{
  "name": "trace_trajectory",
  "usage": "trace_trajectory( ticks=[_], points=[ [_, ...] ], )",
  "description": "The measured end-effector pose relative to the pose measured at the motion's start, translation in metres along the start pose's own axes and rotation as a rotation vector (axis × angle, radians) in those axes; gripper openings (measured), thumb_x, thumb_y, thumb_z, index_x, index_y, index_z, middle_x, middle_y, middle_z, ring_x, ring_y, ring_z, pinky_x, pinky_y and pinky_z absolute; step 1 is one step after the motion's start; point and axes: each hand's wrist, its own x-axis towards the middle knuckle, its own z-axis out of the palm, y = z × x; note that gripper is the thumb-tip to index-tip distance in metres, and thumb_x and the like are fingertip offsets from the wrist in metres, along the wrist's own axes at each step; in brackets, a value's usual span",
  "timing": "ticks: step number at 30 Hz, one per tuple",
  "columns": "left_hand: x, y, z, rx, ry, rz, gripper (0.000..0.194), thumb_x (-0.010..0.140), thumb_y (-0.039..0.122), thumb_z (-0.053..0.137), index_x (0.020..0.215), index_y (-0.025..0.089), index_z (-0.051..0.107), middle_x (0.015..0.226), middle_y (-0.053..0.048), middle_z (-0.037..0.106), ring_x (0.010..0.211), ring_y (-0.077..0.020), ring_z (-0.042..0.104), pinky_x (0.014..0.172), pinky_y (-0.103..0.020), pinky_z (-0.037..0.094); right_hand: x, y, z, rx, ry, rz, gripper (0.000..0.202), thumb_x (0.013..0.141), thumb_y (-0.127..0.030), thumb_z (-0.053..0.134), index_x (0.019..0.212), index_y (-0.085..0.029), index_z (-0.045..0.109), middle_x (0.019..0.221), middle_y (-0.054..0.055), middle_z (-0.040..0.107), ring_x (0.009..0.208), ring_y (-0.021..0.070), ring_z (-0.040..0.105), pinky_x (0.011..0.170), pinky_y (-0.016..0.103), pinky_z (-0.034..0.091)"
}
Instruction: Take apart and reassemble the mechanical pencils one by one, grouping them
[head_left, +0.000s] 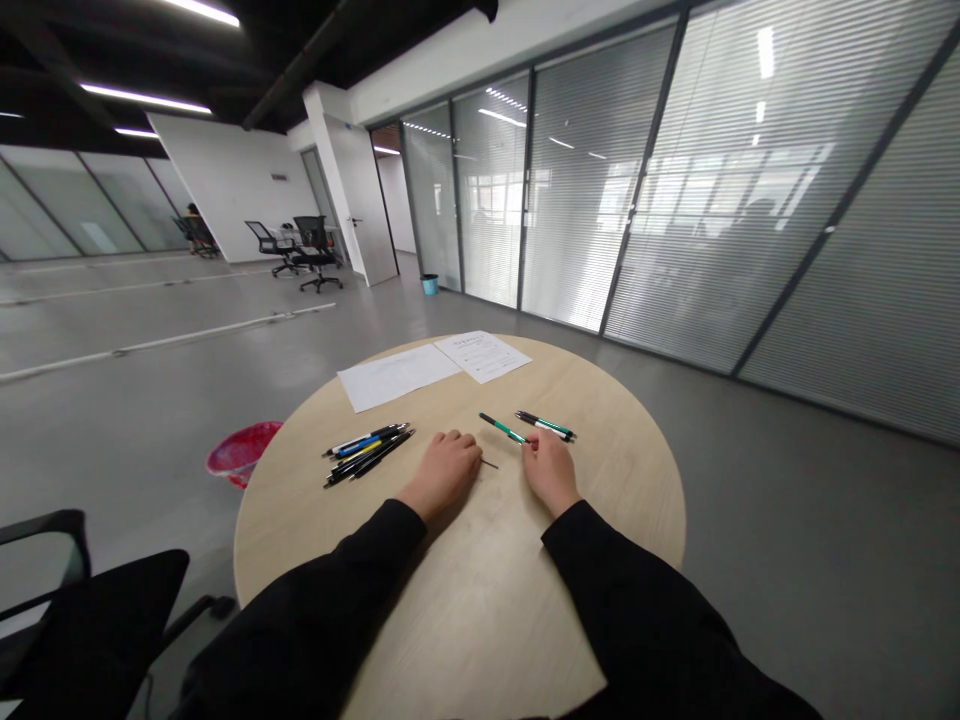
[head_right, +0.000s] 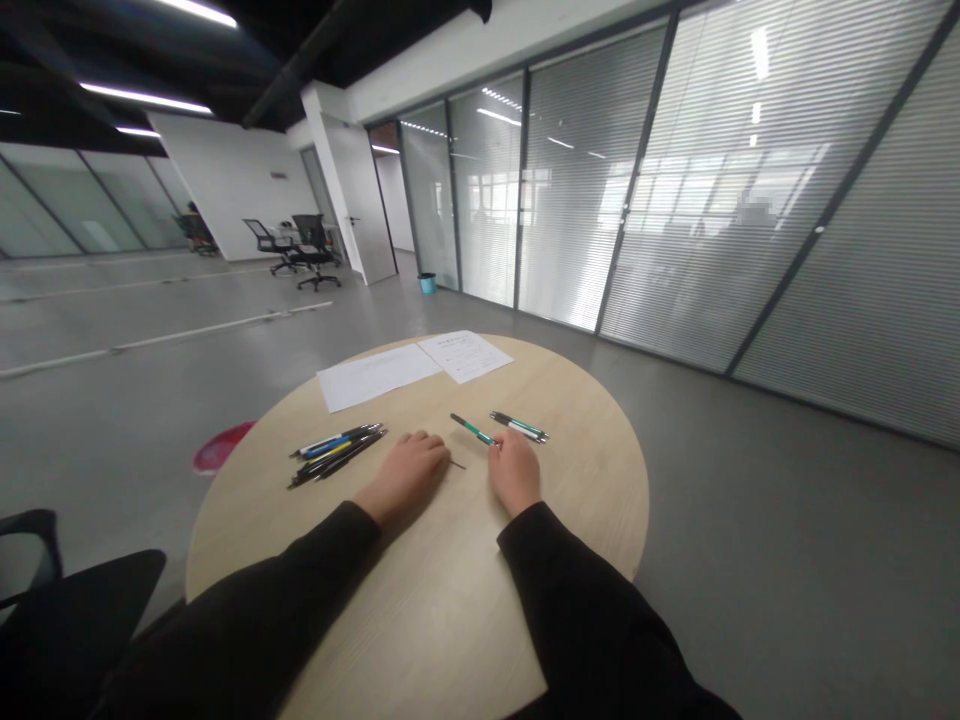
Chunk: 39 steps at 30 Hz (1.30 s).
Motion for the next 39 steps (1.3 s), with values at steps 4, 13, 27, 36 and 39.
trace_trajectory(
  ticks=[4,13,27,36,39],
  points=[
    [0.012,-0.001,0.008,0.087,-0.058,-0.007,0.017,0.086,0.013,0.054,0.079,0.019,0.067,0.088,-0.015,0.065,0.091,-0.0299,0.055,0.081,-0.044,0.034,0.004,0.007,0.005,0.102,0.04,0.039,0.013,0.088,-0.02,0.053,0.09,-0.017,0.065,0.089,0.007,0.068,0.085,0.0207,0.061,0.08,0.029,0.045],
    [0.024,0.002,0.01,0.172,-0.113,0.066,0.018,0.087,0.011,0.052,0.084,0.015,0.069,0.087,-0.016,0.066,0.084,-0.028,0.059,0.076,-0.043,0.033,0.007,0.012,0.01,0.221,0.092,0.08,0.014,0.084,-0.022,0.054,0.085,-0.017,0.067,0.082,0.006,0.069,0.077,0.0202,0.062,0.074,0.03,0.046],
    [0.025,-0.001,-0.006,0.27,-0.006,0.041,0.011,0.084,0.008,0.054,0.089,0.015,0.062,0.089,-0.013,0.065,0.084,-0.0257,0.059,0.074,-0.037,0.038,0.008,0.012,0.007,0.45,0.236,0.119,0.015,0.083,-0.032,0.057,0.083,-0.019,0.064,0.08,0.007,0.069,0.074,0.0227,0.062,0.072,0.033,0.046],
    [-0.003,-0.04,-0.022,-0.11,0.293,-0.184,0.012,0.09,0.016,0.045,0.087,0.02,0.056,0.074,-0.003,0.058,0.067,-0.0197,0.054,0.066,-0.031,0.04,0.008,0.012,0.012,0.779,0.164,0.096,0.019,0.081,-0.038,0.062,0.084,-0.019,0.062,0.077,0.004,0.067,0.071,0.0204,0.063,0.07,0.033,0.049],
    [-0.009,-0.048,-0.017,-0.198,0.35,-0.174,0.014,0.092,0.019,0.044,0.089,0.02,0.057,0.079,-0.005,0.06,0.072,-0.02,0.056,0.071,-0.032,0.043,0.007,0.013,0.013,0.796,0.126,0.074,0.017,0.08,-0.036,0.063,0.085,-0.019,0.063,0.079,0.005,0.068,0.071,0.0203,0.063,0.068,0.033,0.05]
  ],
)
